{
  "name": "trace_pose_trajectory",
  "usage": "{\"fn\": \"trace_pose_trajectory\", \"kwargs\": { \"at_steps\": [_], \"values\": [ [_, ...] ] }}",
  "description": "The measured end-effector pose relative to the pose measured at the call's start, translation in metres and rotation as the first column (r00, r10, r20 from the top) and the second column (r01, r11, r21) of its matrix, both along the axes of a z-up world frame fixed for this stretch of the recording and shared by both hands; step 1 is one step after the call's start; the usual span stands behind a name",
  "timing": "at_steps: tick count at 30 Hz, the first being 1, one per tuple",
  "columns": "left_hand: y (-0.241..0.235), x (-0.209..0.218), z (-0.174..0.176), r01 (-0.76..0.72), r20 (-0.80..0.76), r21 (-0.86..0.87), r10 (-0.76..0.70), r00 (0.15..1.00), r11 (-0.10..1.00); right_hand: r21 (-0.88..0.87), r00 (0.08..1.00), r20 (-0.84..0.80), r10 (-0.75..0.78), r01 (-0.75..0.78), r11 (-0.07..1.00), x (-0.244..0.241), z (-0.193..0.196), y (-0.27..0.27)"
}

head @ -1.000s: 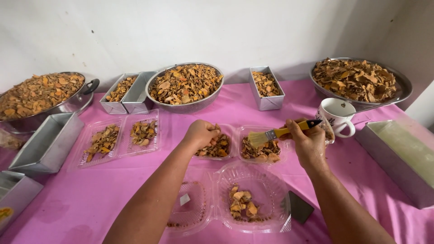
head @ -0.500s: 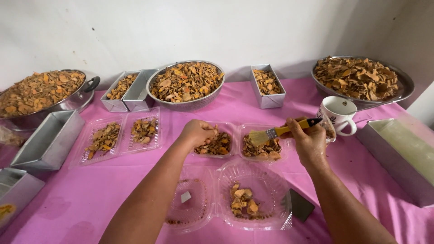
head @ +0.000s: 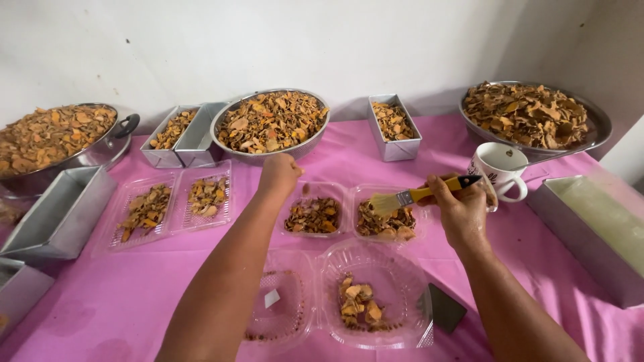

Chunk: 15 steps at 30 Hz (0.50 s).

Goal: The person uses a brush to spread and level a mixture of dried flakes and nuts into clear plastic containers. The person repeatedly scoops the mixture from bowls and metal trays, then brushes it into the containers on a pink tablecloth.

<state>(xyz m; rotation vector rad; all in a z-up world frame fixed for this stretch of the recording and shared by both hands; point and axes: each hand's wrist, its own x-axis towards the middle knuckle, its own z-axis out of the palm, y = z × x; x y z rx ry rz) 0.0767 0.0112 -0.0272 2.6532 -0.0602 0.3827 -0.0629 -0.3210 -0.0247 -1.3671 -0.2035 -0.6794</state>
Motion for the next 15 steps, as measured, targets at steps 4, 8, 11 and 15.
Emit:
{"fn": "trace_pose_trajectory", "kwargs": {
  "at_steps": [4,8,11,15],
  "values": [
    [-0.019,0.025,0.004,-0.115,-0.059,0.003,0.115,0.992,0.993,0.015,1.0,0.02,0.006,-0.006,1.0,0.005,-0.001,-0.004],
    [-0.056,-0.034,0.063,-0.117,-0.698,0.154,0.192,0.69,0.981,-0.003,1.0,0.03,0.0,0.0,1.0,0.004,-0.004,-0.002],
    [-0.036,-0.078,0.045,0.139,-0.594,0.22,0.02,0.804,0.965,-0.021,1.0,0.018,-0.003,0.003,1.0,0.002,-0.006,0.002],
    [-0.027,-0.107,0.058,0.345,-0.485,0.318,-0.161,0.859,0.883,-0.018,1.0,0.01,0.004,-0.004,1.0,-0.001,-0.005,0.006]
  ]
}}
